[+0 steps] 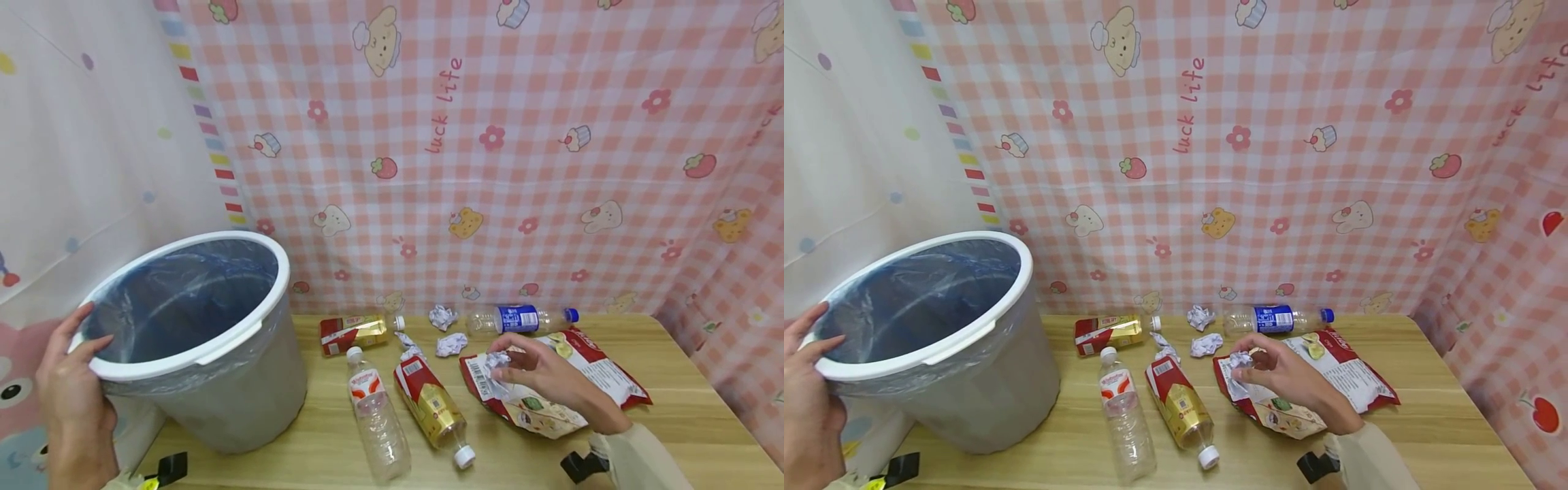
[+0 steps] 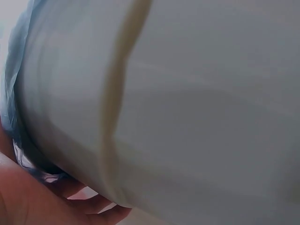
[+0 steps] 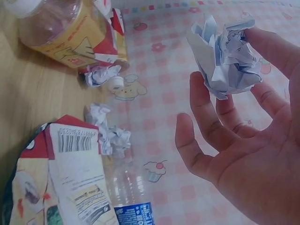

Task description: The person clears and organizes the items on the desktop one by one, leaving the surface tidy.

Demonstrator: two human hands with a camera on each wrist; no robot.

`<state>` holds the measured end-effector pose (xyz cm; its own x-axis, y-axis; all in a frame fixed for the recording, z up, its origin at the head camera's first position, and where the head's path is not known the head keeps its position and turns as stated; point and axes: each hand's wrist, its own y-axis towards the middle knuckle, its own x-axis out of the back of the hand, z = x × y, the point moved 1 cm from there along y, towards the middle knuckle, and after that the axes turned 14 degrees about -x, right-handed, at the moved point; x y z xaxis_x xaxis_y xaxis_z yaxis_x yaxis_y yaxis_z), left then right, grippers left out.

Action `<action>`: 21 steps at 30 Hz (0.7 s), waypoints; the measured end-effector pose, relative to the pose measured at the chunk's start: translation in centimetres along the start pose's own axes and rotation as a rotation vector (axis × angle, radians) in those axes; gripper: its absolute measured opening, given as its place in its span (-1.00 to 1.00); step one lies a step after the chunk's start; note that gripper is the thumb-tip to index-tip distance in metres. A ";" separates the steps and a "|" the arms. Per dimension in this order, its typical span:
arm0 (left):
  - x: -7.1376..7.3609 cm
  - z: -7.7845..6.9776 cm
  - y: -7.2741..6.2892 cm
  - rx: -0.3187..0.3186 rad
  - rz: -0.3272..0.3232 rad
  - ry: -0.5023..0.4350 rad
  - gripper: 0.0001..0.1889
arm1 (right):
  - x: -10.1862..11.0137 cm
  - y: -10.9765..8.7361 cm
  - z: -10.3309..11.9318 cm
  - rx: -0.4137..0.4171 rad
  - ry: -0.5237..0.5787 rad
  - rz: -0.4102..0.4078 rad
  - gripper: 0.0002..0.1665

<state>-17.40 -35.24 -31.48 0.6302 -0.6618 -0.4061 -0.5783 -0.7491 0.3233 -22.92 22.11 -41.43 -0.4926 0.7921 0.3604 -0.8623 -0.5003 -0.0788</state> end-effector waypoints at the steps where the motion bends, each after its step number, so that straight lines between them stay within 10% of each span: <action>1: 0.0 0.0 0.1 0.006 -0.003 -0.003 -0.51 | 0.0 0.1 0.1 0.000 0.003 -0.003 -0.68; 21: -0.1 0.4 0.4 -0.014 -0.027 0.027 -0.54 | -0.1 1.7 1.5 -0.016 0.053 -0.109 -0.65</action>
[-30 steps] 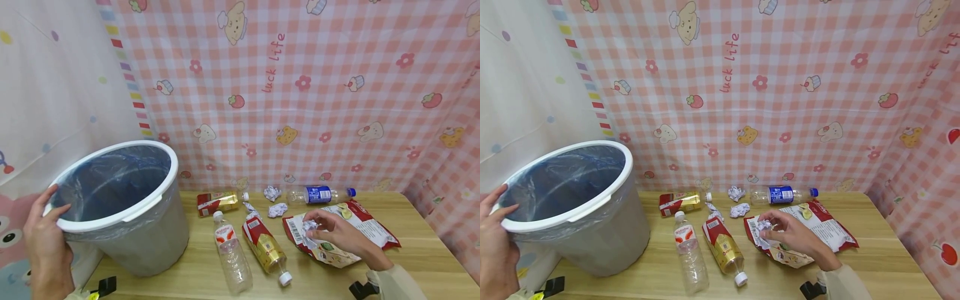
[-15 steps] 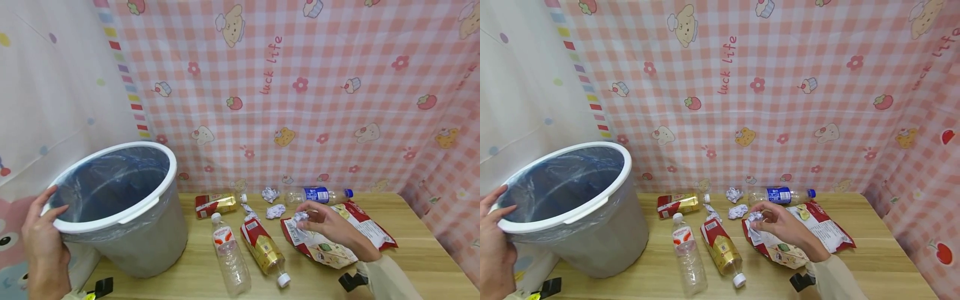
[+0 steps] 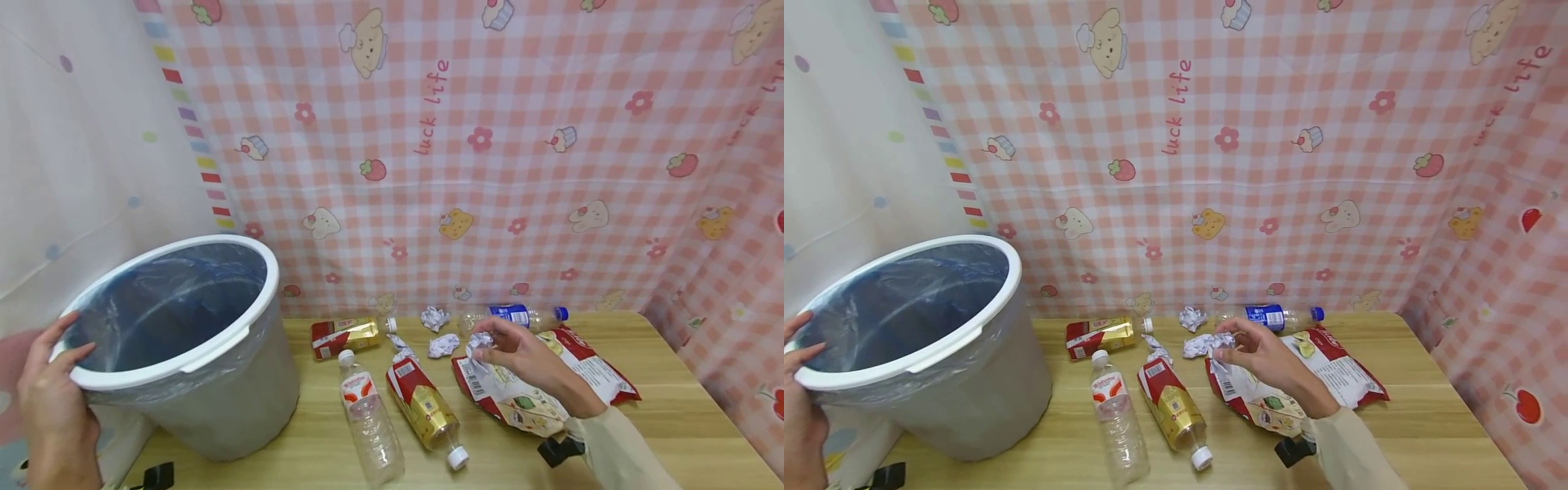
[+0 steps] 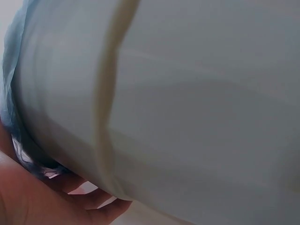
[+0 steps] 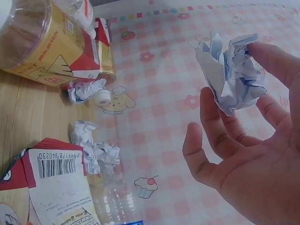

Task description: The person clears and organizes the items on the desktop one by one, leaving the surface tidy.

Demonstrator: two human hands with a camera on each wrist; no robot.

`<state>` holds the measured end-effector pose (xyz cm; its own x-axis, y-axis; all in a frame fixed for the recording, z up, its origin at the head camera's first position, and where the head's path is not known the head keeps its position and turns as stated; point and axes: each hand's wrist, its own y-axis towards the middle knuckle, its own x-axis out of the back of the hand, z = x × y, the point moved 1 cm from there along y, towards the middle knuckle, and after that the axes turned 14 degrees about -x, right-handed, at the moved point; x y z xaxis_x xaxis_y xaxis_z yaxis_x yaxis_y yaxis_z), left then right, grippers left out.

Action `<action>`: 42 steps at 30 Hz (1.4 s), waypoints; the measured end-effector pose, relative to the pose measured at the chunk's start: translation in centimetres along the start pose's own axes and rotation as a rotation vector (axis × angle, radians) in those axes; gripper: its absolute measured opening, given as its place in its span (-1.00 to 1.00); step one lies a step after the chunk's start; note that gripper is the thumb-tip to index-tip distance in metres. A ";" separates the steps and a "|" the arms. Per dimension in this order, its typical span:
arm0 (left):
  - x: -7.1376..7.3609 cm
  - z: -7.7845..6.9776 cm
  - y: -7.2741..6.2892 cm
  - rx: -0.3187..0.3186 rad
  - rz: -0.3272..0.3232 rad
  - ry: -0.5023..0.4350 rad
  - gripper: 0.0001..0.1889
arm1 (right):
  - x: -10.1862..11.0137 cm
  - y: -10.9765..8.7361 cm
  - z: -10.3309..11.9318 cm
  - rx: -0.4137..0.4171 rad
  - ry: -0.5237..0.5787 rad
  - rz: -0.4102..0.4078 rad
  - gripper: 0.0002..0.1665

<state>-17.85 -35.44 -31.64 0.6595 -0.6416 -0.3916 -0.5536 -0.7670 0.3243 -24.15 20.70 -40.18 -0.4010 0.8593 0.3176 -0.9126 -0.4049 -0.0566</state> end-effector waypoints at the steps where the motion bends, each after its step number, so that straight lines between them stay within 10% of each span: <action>1: 0.1 0.0 0.0 0.000 -0.001 0.000 -0.54 | 0.0 0.1 0.0 -0.005 -0.003 -0.006 -0.65; 30: -0.2 0.0 -0.5 -0.028 0.014 0.019 -0.57 | -1.2 2.8 6.0 -0.060 -0.020 -0.099 -0.58; 42: 0.0 0.1 -0.5 -0.043 0.021 0.011 -0.57 | -2.6 4.2 8.8 0.007 0.022 -0.010 -0.57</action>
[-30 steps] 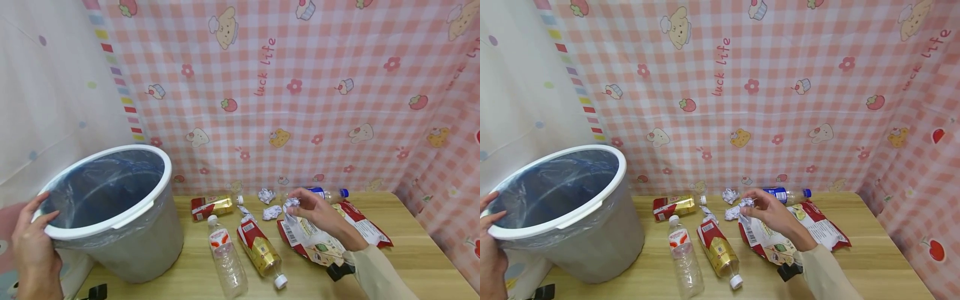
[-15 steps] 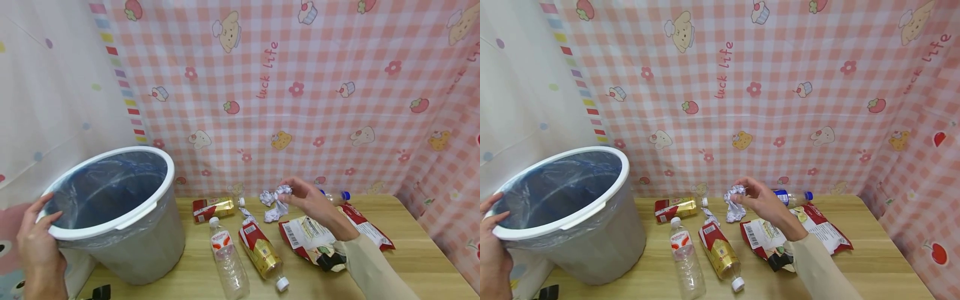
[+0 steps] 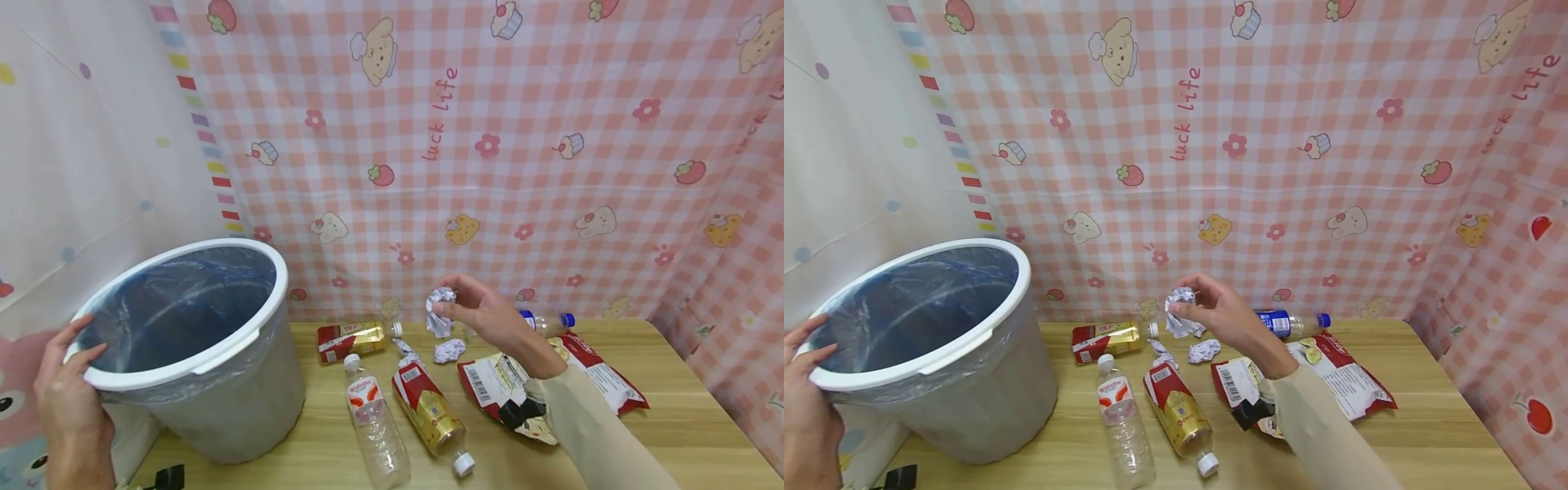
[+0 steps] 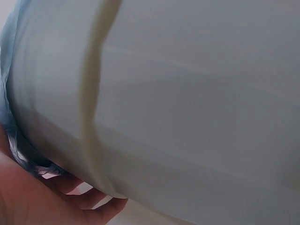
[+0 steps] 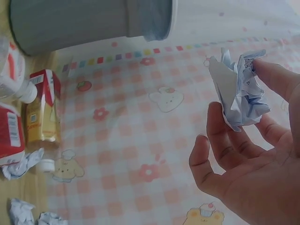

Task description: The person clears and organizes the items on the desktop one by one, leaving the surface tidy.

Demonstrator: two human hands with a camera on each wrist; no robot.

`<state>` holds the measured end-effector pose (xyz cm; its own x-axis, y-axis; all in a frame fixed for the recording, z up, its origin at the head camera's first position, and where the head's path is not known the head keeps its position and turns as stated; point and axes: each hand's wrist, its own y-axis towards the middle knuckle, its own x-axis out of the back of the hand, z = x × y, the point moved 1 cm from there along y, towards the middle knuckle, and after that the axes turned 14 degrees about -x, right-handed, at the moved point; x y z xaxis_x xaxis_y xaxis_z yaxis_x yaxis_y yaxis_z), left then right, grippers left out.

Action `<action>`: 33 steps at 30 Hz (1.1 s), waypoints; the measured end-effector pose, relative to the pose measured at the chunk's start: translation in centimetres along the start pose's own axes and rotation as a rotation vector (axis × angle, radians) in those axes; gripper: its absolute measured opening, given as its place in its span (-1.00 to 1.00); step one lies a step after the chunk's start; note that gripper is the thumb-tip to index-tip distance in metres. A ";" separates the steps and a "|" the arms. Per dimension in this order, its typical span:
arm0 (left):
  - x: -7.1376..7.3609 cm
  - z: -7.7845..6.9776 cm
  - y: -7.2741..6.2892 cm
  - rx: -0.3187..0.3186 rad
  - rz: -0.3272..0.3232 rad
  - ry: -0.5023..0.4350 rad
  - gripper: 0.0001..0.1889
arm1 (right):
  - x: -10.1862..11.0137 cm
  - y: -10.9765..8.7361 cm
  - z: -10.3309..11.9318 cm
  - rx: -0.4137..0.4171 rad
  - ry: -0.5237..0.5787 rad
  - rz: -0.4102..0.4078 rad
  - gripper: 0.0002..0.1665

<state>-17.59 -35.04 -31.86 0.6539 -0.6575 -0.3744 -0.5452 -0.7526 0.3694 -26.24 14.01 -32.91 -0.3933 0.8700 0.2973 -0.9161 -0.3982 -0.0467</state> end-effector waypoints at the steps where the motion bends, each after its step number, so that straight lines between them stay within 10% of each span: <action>1: 0.0 0.0 0.0 -0.004 -0.002 -0.005 -0.57 | -0.1 0.1 0.2 -0.002 0.001 -0.001 -0.56; 33: -0.3 0.3 -0.2 -0.062 -0.026 0.019 -0.61 | -3.9 4.2 6.7 0.077 0.064 -0.004 -0.61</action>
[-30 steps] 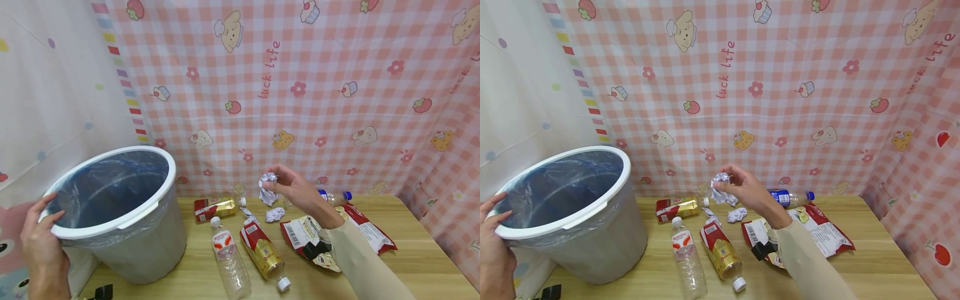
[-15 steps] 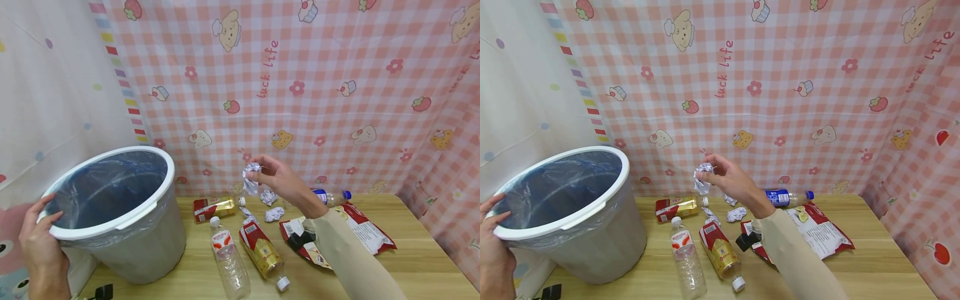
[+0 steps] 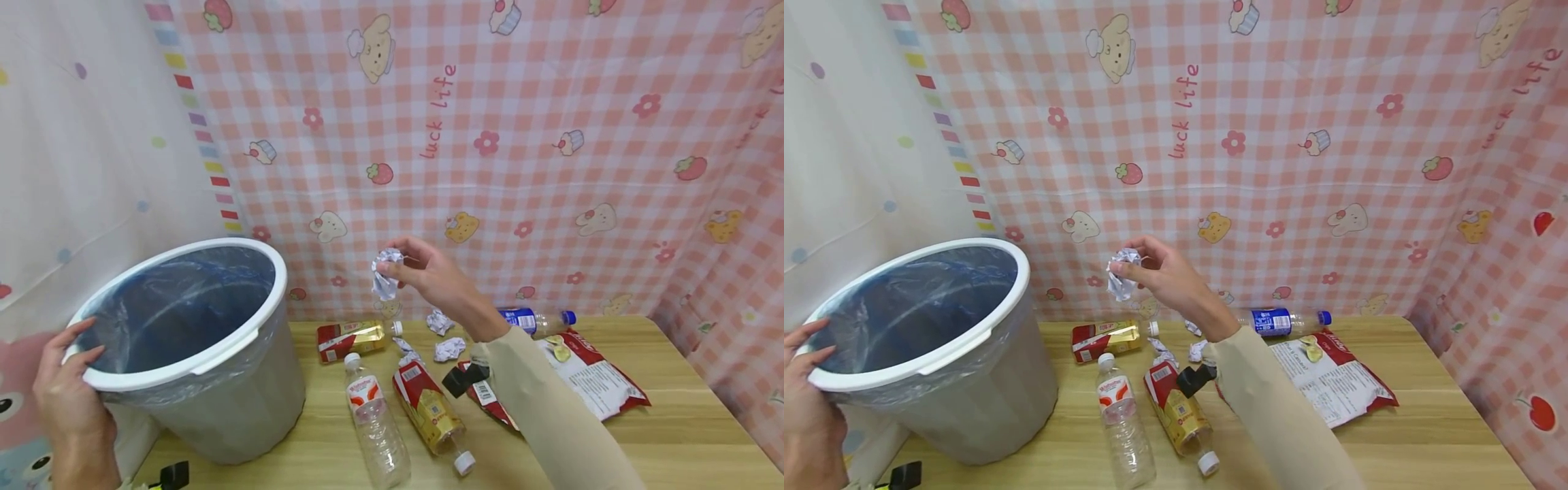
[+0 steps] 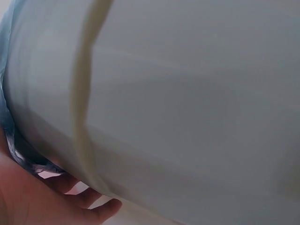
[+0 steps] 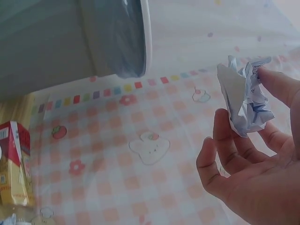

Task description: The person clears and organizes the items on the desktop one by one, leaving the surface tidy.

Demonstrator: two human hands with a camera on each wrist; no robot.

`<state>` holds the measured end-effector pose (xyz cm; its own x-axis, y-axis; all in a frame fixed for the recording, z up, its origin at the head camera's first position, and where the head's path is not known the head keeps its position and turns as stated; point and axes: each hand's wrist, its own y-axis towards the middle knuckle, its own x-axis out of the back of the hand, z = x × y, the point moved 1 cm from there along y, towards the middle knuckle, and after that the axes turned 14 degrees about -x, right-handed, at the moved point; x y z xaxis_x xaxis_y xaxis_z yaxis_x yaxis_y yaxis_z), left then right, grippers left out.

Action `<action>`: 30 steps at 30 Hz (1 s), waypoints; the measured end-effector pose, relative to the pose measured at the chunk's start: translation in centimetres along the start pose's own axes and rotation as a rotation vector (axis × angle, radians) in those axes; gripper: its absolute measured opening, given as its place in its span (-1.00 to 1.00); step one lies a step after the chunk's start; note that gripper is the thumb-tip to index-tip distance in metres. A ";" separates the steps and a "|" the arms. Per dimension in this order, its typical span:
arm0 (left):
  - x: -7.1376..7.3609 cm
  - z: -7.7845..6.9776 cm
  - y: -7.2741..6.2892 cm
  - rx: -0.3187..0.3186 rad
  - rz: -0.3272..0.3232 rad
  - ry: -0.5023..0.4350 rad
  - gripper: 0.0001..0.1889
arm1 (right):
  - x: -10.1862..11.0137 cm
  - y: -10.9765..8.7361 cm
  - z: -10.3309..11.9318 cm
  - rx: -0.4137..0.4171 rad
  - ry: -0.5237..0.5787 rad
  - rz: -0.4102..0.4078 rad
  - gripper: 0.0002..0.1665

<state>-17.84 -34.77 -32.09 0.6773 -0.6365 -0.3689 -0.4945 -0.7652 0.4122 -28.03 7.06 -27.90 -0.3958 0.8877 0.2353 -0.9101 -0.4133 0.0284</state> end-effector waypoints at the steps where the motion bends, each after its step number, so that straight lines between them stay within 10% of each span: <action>1: 0.0 0.0 0.0 -0.001 0.001 -0.006 -0.61 | -0.2 0.2 0.2 0.004 0.011 0.004 -0.62; 30: 0.1 0.1 -0.1 -0.017 -0.009 0.031 -0.63 | -7.8 3.1 4.3 0.070 0.183 0.045 -0.64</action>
<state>-17.82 -34.77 -32.21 0.6980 -0.6264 -0.3470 -0.4793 -0.7687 0.4235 -27.25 -2.03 -25.43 -0.4569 0.8876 0.0578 -0.8830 -0.4605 0.0913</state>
